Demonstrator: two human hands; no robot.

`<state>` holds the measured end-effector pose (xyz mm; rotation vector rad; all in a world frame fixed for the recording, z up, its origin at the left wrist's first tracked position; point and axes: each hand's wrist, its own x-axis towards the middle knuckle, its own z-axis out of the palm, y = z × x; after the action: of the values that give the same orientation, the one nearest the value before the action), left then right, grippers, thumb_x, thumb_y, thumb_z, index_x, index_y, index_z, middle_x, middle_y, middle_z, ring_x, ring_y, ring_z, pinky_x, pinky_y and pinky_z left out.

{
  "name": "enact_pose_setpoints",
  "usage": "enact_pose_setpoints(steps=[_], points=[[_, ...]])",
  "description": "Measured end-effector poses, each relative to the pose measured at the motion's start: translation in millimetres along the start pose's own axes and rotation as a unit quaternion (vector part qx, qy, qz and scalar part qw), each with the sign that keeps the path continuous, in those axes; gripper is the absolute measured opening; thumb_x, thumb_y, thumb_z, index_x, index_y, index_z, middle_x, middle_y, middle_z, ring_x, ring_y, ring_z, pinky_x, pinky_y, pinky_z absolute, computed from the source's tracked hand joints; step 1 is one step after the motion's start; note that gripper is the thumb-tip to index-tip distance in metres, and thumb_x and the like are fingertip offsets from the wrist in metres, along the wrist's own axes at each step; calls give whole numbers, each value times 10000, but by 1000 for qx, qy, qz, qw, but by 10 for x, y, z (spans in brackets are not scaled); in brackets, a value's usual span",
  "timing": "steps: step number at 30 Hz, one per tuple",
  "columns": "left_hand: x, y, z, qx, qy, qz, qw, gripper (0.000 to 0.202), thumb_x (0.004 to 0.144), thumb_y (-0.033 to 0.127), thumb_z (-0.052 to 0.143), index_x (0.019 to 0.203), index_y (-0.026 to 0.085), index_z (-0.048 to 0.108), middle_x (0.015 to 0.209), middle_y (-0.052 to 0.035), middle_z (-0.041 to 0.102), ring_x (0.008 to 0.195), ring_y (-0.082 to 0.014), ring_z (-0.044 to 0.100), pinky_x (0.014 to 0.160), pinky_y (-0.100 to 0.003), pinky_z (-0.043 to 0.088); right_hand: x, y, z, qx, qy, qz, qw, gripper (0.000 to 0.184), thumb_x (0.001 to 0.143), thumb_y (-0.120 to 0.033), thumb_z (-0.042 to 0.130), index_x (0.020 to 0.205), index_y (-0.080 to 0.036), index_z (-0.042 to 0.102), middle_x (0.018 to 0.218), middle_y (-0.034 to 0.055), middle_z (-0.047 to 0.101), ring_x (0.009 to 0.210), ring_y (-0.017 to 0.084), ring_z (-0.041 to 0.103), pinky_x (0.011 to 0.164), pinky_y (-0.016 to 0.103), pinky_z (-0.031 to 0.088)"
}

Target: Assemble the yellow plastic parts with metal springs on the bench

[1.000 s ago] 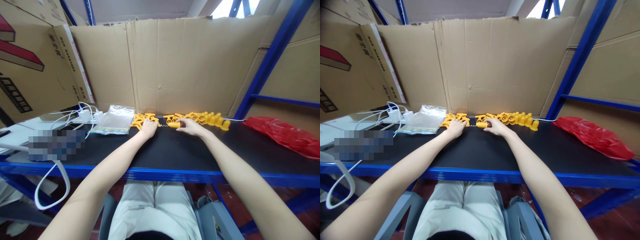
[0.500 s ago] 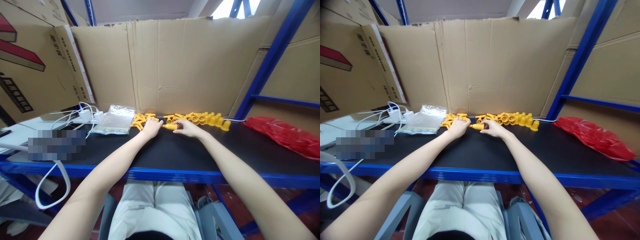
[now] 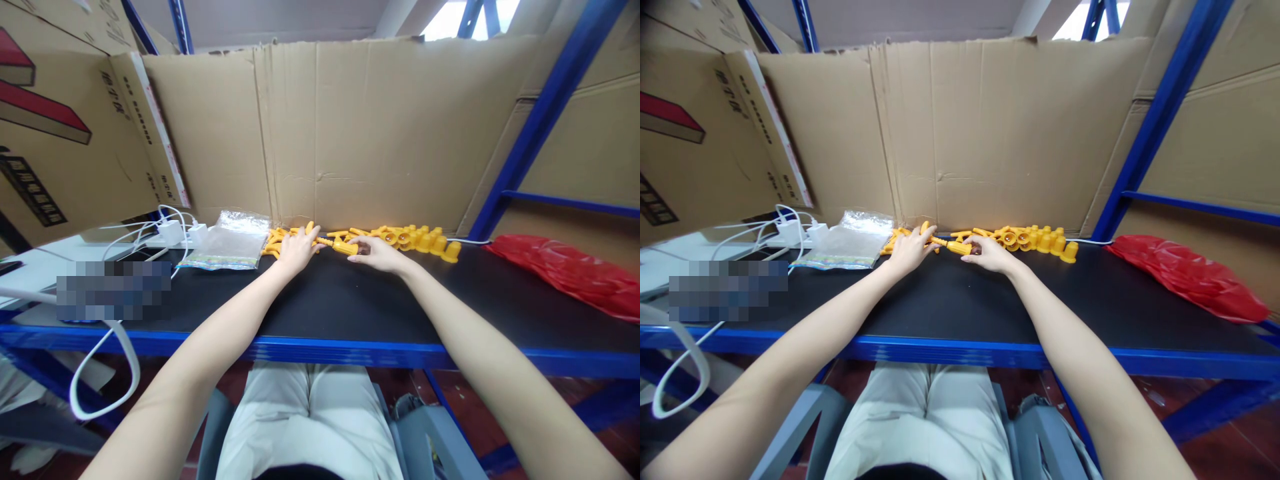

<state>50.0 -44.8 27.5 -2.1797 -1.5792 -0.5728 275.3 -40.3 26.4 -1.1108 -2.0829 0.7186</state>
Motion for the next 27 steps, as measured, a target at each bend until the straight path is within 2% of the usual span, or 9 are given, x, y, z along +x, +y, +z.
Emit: enact_pose_setpoints(steps=[2, 6, 11, 16, 20, 23, 27], points=[[9, -33, 30, -16, -23, 10, 1000, 464, 899, 441, 430, 1310, 226, 412, 1163, -147, 599, 986, -269, 604, 842, -387, 427, 0, 14, -10, -16, 3, 1, 1000, 374, 730, -215, 652, 1093, -191, 568, 1065, 76, 634, 954, 198, 615, 893, 433, 461], [19, -121, 74, -53, -53, 57, 996, 380, 872, 338, 483, 1237, 233, 484, 1078, -92, 647, 967, -240, 618, 826, -344, 445, -3, 51, -30, -66, 2, 7, 998, 366, 727, -243, 667, 1075, -158, 589, 913, 68, 648, 858, 196, 623, 856, 434, 473], [40, -185, 137, -100, -73, 49, 991, 318, 848, 376, 485, 1119, 225, 550, 901, -58, 671, 835, -222, 635, 743, -320, 462, -10, 44, -48, -46, -1, 1, 999, 376, 741, -222, 650, 1105, -165, 576, 1036, 91, 638, 920, 181, 616, 886, 399, 464], [58, -218, 189, -128, -84, 52, 987, 299, 845, 389, 484, 1091, 236, 559, 883, -39, 661, 814, -196, 622, 727, -297, 454, -35, -3, -65, -21, -21, 9, 1000, 386, 774, -251, 618, 1145, -172, 549, 1089, 109, 634, 965, 192, 624, 901, 398, 458], [47, -216, 168, -108, -73, 59, 990, 294, 845, 379, 483, 1093, 238, 554, 872, -42, 662, 812, -209, 627, 733, -309, 452, -25, -6, -35, 1, -31, 26, 999, 342, 873, -390, 500, 1118, -156, 546, 914, 98, 682, 777, 185, 664, 867, 417, 476], [39, -203, 144, -107, -66, 58, 990, 290, 849, 375, 478, 1096, 241, 548, 871, -42, 665, 826, -212, 629, 729, -304, 452, -4, -15, 12, 38, -26, 57, 997, 434, 903, -505, 392, 1073, -136, 545, 815, 103, 683, 638, 186, 654, 785, 420, 505], [39, -187, 141, -92, -70, 50, 992, 291, 841, 378, 490, 1091, 242, 548, 910, -49, 668, 847, -218, 634, 733, -304, 450, -13, -51, 31, 64, -13, 102, 993, 489, 917, -542, 307, 1108, -135, 499, 789, 117, 683, 612, 191, 655, 714, 388, 512]])
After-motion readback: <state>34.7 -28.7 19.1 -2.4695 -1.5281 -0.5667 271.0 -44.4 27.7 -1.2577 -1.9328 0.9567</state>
